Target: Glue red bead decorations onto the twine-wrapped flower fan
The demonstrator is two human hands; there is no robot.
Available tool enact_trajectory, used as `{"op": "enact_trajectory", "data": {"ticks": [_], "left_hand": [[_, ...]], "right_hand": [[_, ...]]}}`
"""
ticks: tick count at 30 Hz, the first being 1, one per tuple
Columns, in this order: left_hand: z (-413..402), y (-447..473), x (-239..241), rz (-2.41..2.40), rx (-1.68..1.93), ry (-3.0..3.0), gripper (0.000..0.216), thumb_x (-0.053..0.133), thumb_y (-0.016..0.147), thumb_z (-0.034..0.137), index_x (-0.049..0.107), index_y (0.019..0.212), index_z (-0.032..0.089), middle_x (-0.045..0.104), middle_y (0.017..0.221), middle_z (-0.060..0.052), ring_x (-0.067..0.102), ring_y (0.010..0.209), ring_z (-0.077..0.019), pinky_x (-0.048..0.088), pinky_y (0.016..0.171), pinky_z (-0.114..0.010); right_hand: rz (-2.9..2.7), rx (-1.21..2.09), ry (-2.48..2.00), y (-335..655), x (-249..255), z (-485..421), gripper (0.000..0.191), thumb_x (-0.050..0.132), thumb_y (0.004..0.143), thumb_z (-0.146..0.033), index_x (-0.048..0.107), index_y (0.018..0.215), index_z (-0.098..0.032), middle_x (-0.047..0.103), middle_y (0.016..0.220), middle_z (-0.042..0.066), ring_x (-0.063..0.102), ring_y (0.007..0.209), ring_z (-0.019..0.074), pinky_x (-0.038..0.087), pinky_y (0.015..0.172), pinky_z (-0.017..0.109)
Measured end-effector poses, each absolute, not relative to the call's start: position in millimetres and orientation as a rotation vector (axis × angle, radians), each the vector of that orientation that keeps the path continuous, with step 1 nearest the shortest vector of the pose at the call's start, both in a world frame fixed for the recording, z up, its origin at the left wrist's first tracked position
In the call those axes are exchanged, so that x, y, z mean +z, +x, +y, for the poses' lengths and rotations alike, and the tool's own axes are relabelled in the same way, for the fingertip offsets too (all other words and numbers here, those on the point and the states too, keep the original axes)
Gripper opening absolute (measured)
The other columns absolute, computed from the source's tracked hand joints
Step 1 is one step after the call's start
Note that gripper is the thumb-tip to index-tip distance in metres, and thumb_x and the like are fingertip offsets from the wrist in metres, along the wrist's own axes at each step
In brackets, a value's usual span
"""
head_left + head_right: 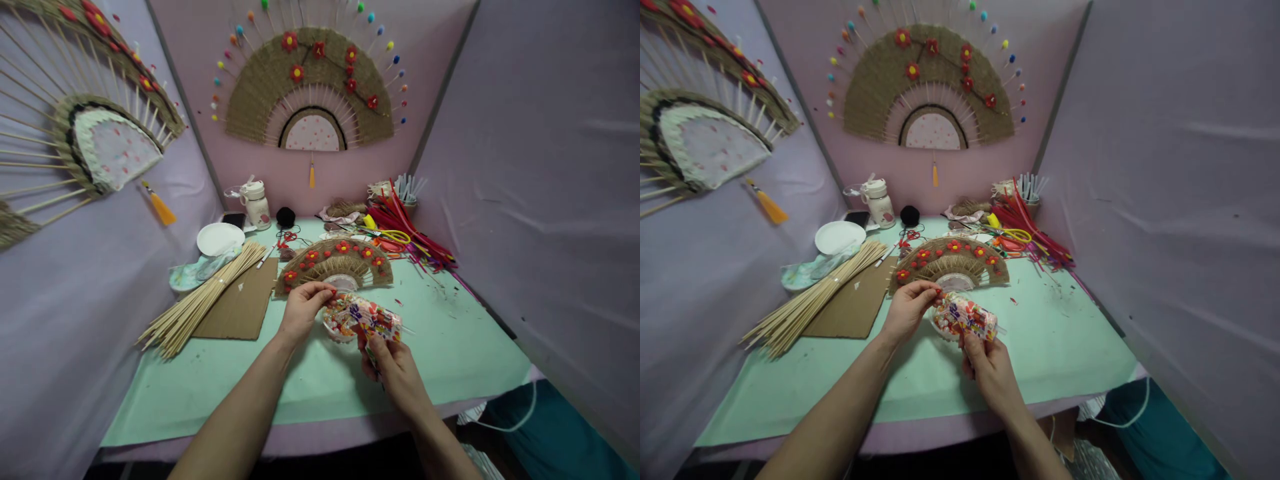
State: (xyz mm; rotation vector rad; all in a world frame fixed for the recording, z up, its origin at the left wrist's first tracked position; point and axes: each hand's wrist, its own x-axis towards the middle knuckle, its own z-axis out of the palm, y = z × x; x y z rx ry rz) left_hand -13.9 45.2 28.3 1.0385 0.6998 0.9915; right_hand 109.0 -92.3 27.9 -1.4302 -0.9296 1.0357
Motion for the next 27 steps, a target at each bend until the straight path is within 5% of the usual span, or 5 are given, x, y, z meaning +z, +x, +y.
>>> {"op": "enact_trajectory", "data": {"ticks": [27], "left_hand": [[42.0,-13.4,30.1,0.725,1.001,1.135,0.016,0.076,0.063,0.027,0.073,0.071,0.013,0.07,0.065,-0.004,0.061,0.06,-0.0128,0.05,0.063,-0.025]], "right_hand": [[-0.888,1.065,-1.412,108.2,22.9,-89.8,0.061,0.05,0.071,-0.078,0.051,0.071,-0.018,0.049,0.06,0.0,0.04,0.044,0.0096,0.03,0.038,0.025]]}}
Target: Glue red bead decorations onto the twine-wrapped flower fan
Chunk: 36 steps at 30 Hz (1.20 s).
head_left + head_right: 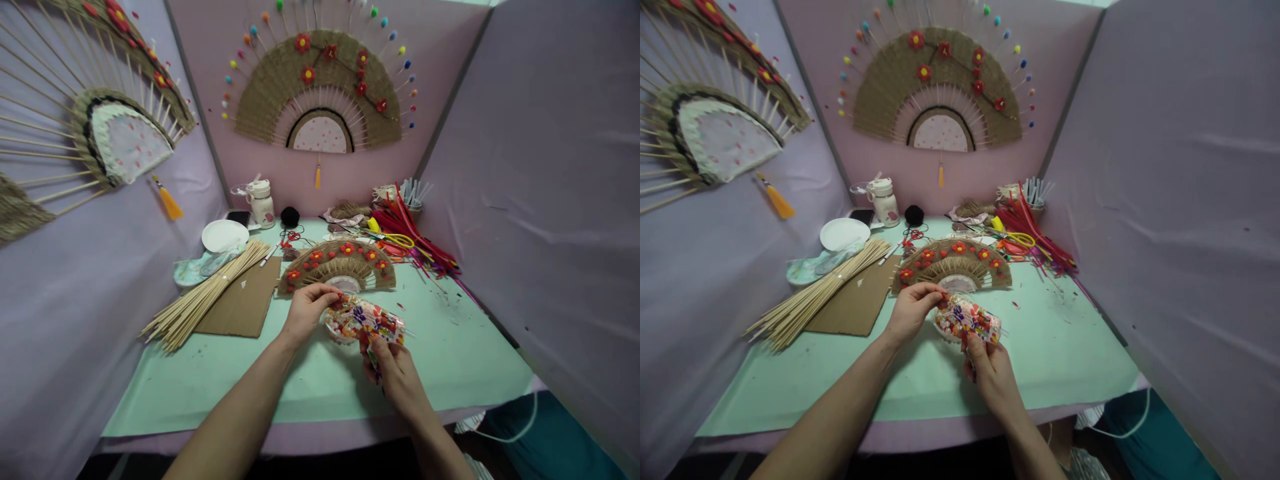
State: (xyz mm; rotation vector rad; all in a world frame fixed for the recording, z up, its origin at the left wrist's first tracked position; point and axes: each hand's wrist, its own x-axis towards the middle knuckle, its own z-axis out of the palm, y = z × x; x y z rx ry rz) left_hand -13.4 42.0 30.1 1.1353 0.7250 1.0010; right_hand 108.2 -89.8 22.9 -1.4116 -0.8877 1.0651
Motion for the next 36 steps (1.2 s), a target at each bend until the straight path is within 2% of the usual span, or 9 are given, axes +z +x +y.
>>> {"op": "enact_trajectory", "data": {"ticks": [7,20,27,36], "left_hand": [[42.0,-13.5,31.4,0.725,0.998,1.124,0.017,0.077,0.063,0.027,0.073,0.071,0.013,0.071,0.066,-0.005,0.062,0.06,-0.0132,0.051,0.064,-0.025],[41.7,-13.5,32.0,0.725,1.001,1.129,0.016,0.077,0.063,0.027,0.073,0.07,0.013,0.07,0.065,-0.004,0.061,0.06,-0.0131,0.05,0.063,-0.025],[39.7,-13.7,36.2,0.728,1.002,1.122,0.016,0.077,0.061,0.026,0.073,0.069,0.013,0.07,0.064,-0.004,0.06,0.059,-0.0129,0.05,0.063,-0.025],[39.4,-13.2,36.7,0.709,1.007,1.122,0.013,0.076,0.062,0.025,0.073,0.069,0.014,0.069,0.062,-0.003,0.06,0.058,-0.0117,0.049,0.061,-0.023]], "right_hand": [[-0.943,1.04,-1.437,110.0,20.1,-90.5,0.06,0.046,0.076,-0.076,0.053,0.072,-0.017,0.048,0.058,0.0,0.041,0.044,0.0101,0.031,0.04,0.025],[-0.919,1.039,-1.446,108.7,23.2,-90.1,0.06,0.047,0.075,-0.077,0.053,0.07,-0.017,0.048,0.058,-0.001,0.04,0.043,0.0099,0.031,0.041,0.025],[-0.888,1.046,-1.43,108.2,24.2,-89.8,0.061,0.05,0.072,-0.078,0.053,0.074,-0.017,0.049,0.064,0.0,0.041,0.043,0.0096,0.032,0.04,0.026],[-0.905,1.053,-1.429,108.8,21.7,-89.8,0.061,0.048,0.073,-0.078,0.05,0.07,-0.018,0.047,0.059,-0.001,0.04,0.043,0.0097,0.032,0.04,0.026]]}}
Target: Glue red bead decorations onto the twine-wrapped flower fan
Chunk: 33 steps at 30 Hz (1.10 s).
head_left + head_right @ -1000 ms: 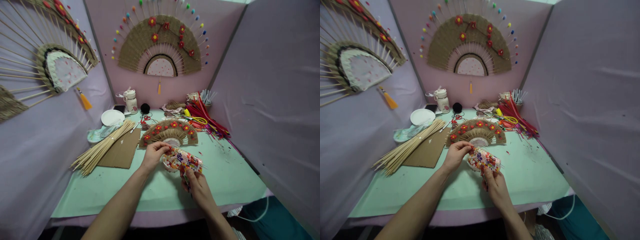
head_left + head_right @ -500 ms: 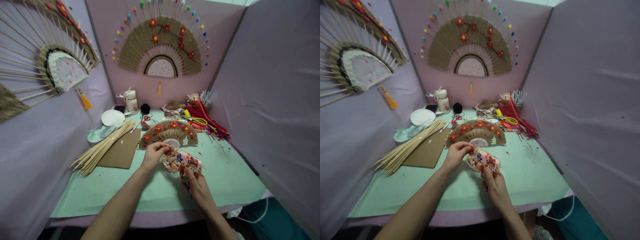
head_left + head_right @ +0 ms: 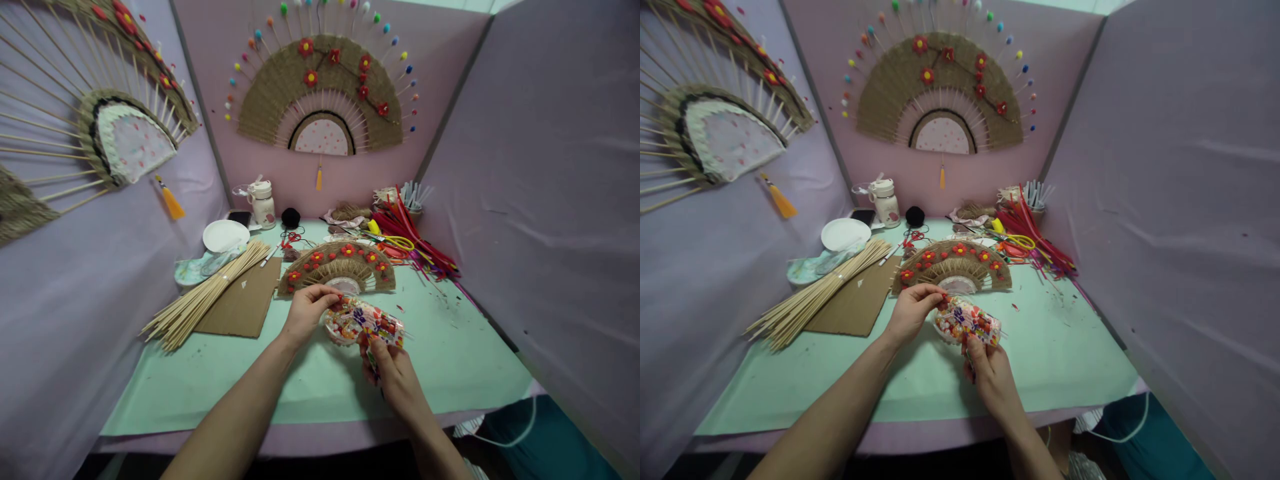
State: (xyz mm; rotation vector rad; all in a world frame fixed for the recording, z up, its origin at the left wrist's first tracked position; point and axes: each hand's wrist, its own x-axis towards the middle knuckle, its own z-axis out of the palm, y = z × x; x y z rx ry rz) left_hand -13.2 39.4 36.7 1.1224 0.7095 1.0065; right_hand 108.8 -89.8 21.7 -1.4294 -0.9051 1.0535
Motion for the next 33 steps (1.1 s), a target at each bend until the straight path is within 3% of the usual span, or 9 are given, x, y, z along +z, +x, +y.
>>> {"op": "enact_trajectory", "data": {"ticks": [33], "left_hand": [[40.0,-13.9,34.8,0.711,1.0,1.147,0.016,0.075,0.062,0.027,0.073,0.07,0.013,0.069,0.061,-0.003,0.061,0.057,-0.0121,0.05,0.061,-0.024]], "right_hand": [[-0.906,1.038,-1.434,109.8,18.4,-89.7,0.061,0.048,0.072,-0.079,0.05,0.072,-0.017,0.047,0.061,-0.001,0.041,0.043,0.0092,0.033,0.039,0.024]]}}
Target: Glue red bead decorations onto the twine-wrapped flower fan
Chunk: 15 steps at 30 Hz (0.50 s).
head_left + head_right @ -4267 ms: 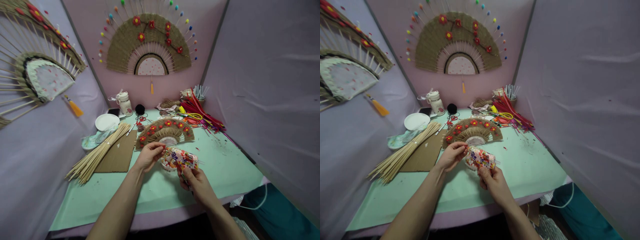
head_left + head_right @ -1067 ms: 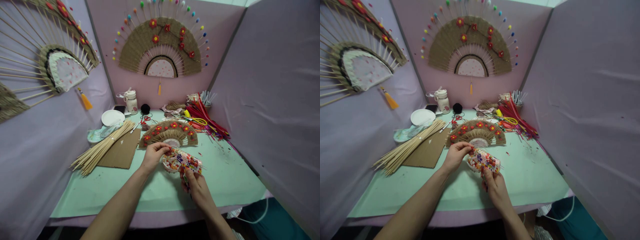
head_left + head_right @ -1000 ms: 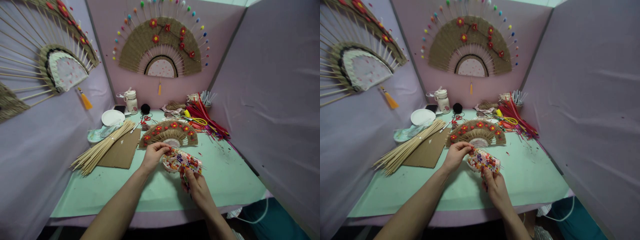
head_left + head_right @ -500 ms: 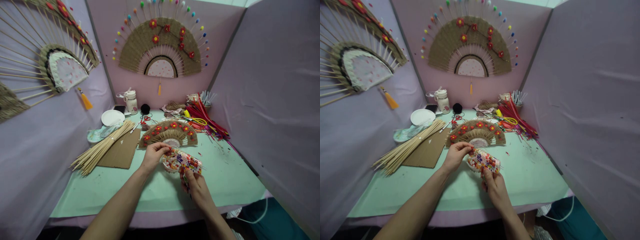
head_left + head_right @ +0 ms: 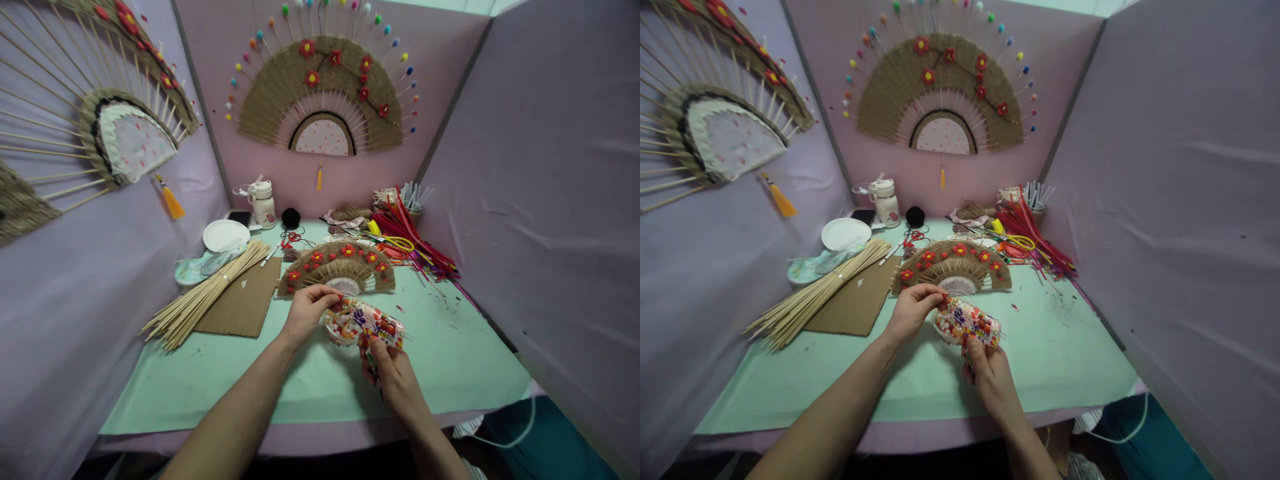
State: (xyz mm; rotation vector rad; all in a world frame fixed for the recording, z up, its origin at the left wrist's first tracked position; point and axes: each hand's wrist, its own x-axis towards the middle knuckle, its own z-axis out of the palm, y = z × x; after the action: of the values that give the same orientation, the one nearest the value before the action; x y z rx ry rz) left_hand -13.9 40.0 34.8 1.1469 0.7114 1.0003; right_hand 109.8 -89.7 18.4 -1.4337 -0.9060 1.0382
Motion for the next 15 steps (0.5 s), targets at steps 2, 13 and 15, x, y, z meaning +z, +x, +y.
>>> {"op": "enact_trajectory", "data": {"ticks": [2,13,15], "left_hand": [[40,-14,35,0.713,1.0,1.147,0.016,0.075,0.062,0.026,0.073,0.07,0.013,0.069,0.061,-0.003,0.06,0.057,-0.012,0.05,0.061,-0.024],[40,-14,36,0.734,0.997,1.152,0.017,0.075,0.061,0.028,0.072,0.07,0.013,0.069,0.062,-0.003,0.061,0.057,-0.0129,0.051,0.062,-0.026],[40,-14,36,0.734,1.0,1.143,0.017,0.075,0.06,0.027,0.072,0.069,0.013,0.069,0.062,-0.003,0.061,0.057,-0.0129,0.051,0.061,-0.026]], "right_hand": [[-0.904,1.039,-1.438,109,20,-90,0.061,0.048,0.072,-0.079,0.05,0.071,-0.018,0.047,0.06,-0.002,0.041,0.043,0.0093,0.033,0.039,0.024],[-0.897,1.044,-1.428,111,11,-90,0.06,0.048,0.074,-0.077,0.05,0.07,-0.017,0.047,0.061,-0.001,0.041,0.044,0.0096,0.033,0.041,0.025],[-0.904,1.042,-1.431,112,9,-90,0.06,0.048,0.075,-0.076,0.051,0.07,-0.016,0.047,0.061,-0.001,0.041,0.044,0.0095,0.032,0.041,0.025]]}}
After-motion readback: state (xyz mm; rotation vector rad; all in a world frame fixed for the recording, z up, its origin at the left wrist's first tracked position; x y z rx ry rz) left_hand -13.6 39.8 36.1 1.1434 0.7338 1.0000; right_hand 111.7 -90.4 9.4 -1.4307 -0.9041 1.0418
